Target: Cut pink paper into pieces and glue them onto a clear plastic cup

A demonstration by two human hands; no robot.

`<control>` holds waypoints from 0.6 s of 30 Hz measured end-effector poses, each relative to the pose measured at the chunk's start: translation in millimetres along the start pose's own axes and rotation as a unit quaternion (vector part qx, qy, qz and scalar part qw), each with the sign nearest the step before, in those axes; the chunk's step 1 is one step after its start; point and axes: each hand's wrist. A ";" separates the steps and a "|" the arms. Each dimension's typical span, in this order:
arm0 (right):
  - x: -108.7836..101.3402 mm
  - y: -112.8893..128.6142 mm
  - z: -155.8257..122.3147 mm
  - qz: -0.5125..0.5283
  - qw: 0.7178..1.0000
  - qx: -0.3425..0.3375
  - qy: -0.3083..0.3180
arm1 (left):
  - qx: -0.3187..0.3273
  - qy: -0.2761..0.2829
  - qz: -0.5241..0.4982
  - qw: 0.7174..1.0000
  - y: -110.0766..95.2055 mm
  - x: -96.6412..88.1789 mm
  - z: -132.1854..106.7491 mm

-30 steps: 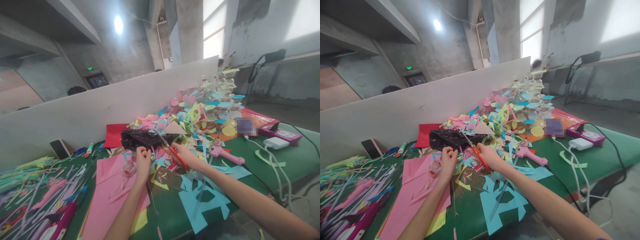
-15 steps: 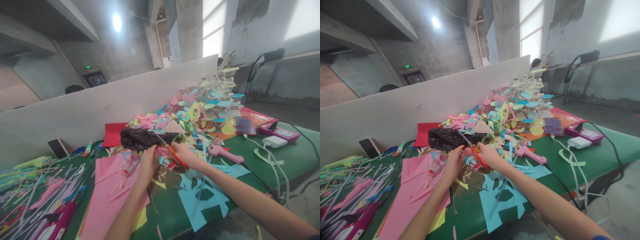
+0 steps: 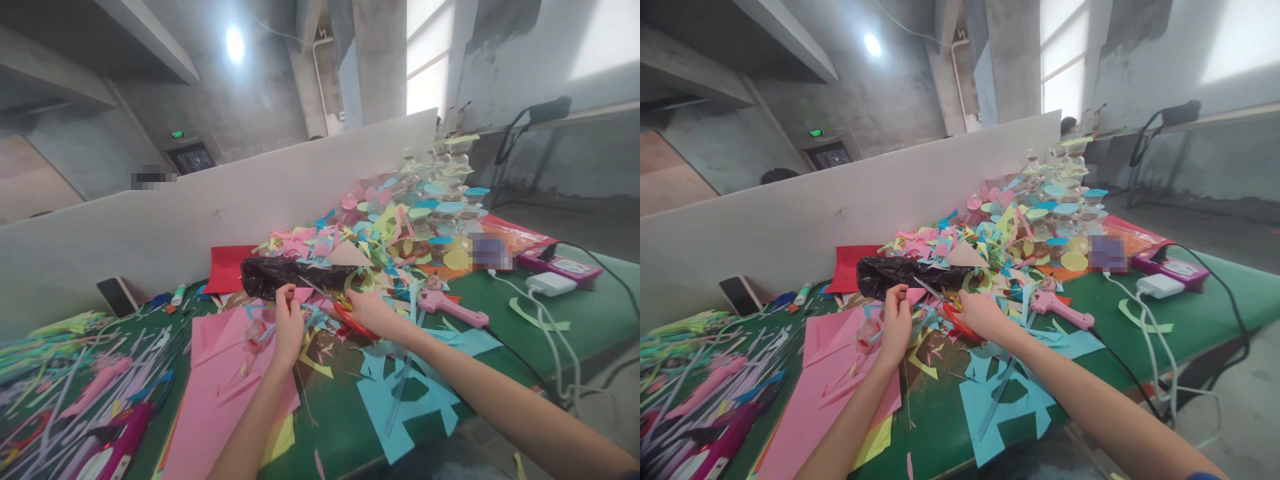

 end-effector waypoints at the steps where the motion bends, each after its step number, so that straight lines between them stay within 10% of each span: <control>1: 0.9 0.2 0.1 -0.005 1.000 0.003 0.007 | -0.019 -0.012 -0.023 0.999 0.5 0.1 0.7; 7: 6.8 2.5 -1.0 -0.035 0.999 -0.006 0.022 | -0.118 -0.037 -0.165 0.978 4.6 4.9 4.6; 18: 16.9 -3.7 -2.1 -0.069 0.985 -0.150 -0.046 | -0.114 -0.040 -0.224 0.967 1.1 5.8 4.0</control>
Point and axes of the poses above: each hand's wrist, its own z-axis towards the middle knuckle, its own x-axis out of the palm, y = z × x, and after that the axes turned 3 degrees about -z, right-handed
